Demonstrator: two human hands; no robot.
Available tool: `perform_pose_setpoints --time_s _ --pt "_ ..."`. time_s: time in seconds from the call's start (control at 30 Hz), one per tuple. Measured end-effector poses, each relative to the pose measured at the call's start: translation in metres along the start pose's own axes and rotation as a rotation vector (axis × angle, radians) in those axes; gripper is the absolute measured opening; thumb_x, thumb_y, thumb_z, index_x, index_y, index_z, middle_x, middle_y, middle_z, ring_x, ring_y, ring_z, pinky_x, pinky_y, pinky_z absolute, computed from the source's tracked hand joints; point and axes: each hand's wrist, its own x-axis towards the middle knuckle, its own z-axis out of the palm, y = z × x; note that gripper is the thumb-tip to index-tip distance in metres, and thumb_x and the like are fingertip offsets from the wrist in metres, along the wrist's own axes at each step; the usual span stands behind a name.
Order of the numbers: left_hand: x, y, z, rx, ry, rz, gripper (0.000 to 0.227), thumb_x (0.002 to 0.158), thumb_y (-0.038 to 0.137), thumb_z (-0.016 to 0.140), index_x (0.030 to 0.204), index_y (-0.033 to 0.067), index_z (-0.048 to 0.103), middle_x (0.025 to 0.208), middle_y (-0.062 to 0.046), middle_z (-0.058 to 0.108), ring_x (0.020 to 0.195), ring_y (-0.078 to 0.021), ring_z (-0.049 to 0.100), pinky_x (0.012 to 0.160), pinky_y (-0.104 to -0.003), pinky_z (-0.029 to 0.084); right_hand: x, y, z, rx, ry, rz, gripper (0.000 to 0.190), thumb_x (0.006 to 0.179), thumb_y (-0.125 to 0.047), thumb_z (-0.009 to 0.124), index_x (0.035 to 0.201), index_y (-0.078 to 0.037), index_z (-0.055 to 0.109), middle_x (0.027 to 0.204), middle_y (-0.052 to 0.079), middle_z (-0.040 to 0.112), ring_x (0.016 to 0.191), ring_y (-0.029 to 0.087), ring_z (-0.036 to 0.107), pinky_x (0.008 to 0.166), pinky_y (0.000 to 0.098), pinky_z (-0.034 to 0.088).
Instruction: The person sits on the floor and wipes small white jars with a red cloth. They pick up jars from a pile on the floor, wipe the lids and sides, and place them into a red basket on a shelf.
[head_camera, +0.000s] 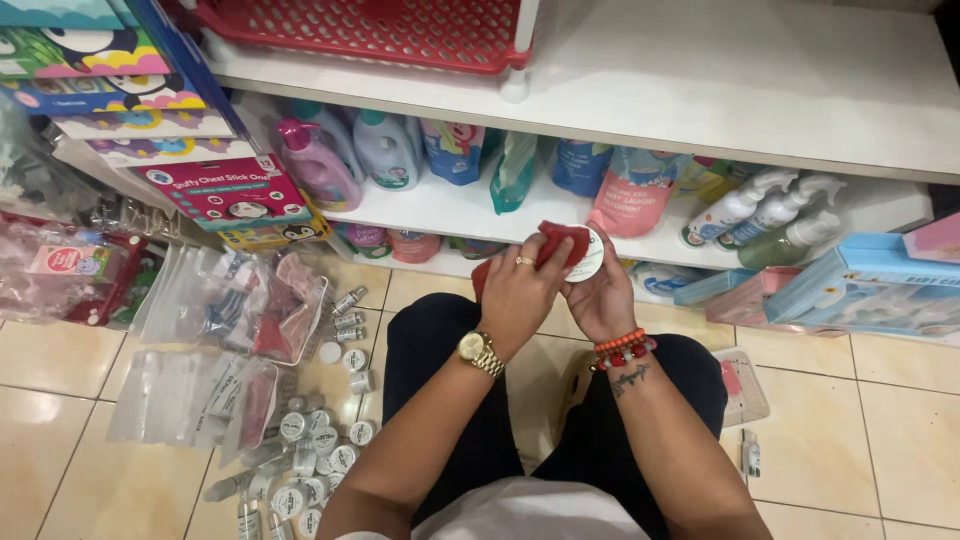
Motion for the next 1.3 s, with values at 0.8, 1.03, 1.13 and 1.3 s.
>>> perform_pose_setpoints --time_s 0.8,1.03,1.13,1.3 --pt "-0.005 0.002 -0.046 -0.666 -0.05 -0.357 0.037 0.104 0.027 0.057 0.138 0.0142 0.063 0.113 -0.014 0.058 0.102 -0.0381 0.064 0.085 -0.04 0.053 0.051 -0.008 0.1 -0.669 -0.157 -0.164 0.06 0.093 -0.003 0.067 0.149 -0.015 0.051 0.132 0.015 0.057 0.112 0.026 0.066 0.089 0.0414 0.063" --pt "-0.022 0.013 -0.02 -0.792 -0.109 -0.392 0.031 0.103 0.028 0.059 0.127 0.0109 0.069 0.111 -0.02 0.06 0.099 -0.0456 0.065 0.082 -0.045 0.055 0.093 -0.014 0.224 -0.953 -0.462 -0.613 0.059 0.093 -0.003 0.076 0.146 -0.004 0.049 0.137 0.017 0.058 0.125 0.023 0.057 0.105 0.0365 0.052" --pt "-0.037 0.023 -0.006 -0.842 -0.13 -0.288 0.036 0.104 0.023 0.054 0.136 0.0085 0.062 0.117 -0.026 0.06 0.108 -0.0405 0.057 0.096 -0.05 0.046 0.125 -0.016 0.265 -1.4 -0.168 -0.664 0.054 0.092 -0.018 0.073 0.142 -0.023 0.052 0.137 0.015 0.048 0.128 0.033 0.056 0.109 0.0508 0.053" --pt "-0.05 0.032 0.0 -0.825 -0.196 -0.202 0.032 0.104 0.027 0.053 0.131 0.0131 0.064 0.115 -0.023 0.059 0.096 -0.0399 0.06 0.089 -0.052 0.047 0.169 -0.009 0.287 -1.468 -0.129 -0.657 0.048 0.092 -0.017 0.075 0.136 -0.012 0.055 0.127 0.011 0.071 0.119 0.026 0.067 0.099 0.038 0.057"
